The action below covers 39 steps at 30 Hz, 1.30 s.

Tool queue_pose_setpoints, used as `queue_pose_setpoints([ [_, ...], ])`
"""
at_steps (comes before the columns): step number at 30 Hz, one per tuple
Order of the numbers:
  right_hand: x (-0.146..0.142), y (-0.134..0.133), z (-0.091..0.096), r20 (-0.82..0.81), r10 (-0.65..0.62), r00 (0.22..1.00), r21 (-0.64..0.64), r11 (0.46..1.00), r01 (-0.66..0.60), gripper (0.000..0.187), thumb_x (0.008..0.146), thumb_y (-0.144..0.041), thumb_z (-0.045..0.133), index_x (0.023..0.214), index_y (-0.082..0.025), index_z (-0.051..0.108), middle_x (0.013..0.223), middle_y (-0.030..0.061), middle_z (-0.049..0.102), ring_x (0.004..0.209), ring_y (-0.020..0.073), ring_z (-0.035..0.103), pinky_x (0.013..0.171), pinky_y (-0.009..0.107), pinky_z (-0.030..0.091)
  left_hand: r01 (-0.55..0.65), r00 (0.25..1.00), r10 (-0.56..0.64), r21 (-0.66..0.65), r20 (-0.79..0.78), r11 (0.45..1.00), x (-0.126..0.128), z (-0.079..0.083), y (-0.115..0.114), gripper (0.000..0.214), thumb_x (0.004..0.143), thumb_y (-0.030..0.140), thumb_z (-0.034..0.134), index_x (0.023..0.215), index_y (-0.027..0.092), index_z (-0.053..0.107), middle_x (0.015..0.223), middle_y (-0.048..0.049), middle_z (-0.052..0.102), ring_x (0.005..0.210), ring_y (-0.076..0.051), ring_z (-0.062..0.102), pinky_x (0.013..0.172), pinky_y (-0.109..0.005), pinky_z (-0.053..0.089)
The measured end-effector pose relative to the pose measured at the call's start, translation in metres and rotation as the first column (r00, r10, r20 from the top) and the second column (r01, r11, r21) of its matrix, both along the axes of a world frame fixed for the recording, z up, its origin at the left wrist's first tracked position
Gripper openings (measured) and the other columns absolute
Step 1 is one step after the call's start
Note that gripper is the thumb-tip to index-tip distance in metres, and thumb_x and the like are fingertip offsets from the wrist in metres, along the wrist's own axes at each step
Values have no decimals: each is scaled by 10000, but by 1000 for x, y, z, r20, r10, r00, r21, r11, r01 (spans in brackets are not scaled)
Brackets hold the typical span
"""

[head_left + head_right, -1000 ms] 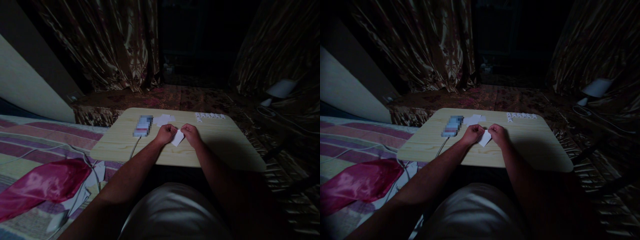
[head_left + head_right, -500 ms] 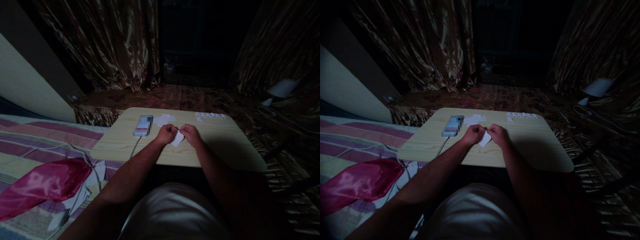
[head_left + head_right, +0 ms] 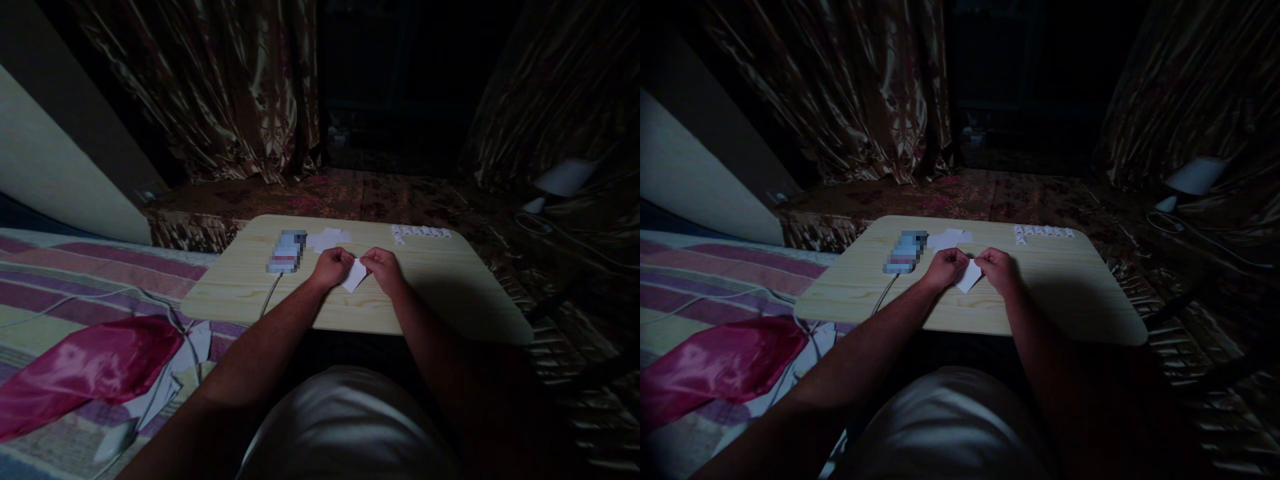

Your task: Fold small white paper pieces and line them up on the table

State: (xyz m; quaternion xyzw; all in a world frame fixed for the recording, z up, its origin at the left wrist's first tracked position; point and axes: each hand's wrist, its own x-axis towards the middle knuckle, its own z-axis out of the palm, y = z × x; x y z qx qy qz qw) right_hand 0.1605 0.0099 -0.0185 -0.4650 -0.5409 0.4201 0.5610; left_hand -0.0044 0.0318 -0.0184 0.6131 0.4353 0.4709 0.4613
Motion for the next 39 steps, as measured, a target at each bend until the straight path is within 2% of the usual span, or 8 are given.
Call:
queue_pose_setpoints([
  [39, 0, 2, -1, -6, -11, 1000, -14, 1000, 11, 148, 672, -321, 689, 670, -198, 606, 534, -29, 587, 495, 123, 505, 494, 248, 374, -10, 1000, 10, -9, -1, 1000, -1, 2, -2, 243, 657, 379, 694, 684, 143, 643, 637, -6, 613, 542, -96, 478, 535, -232, 367],
])
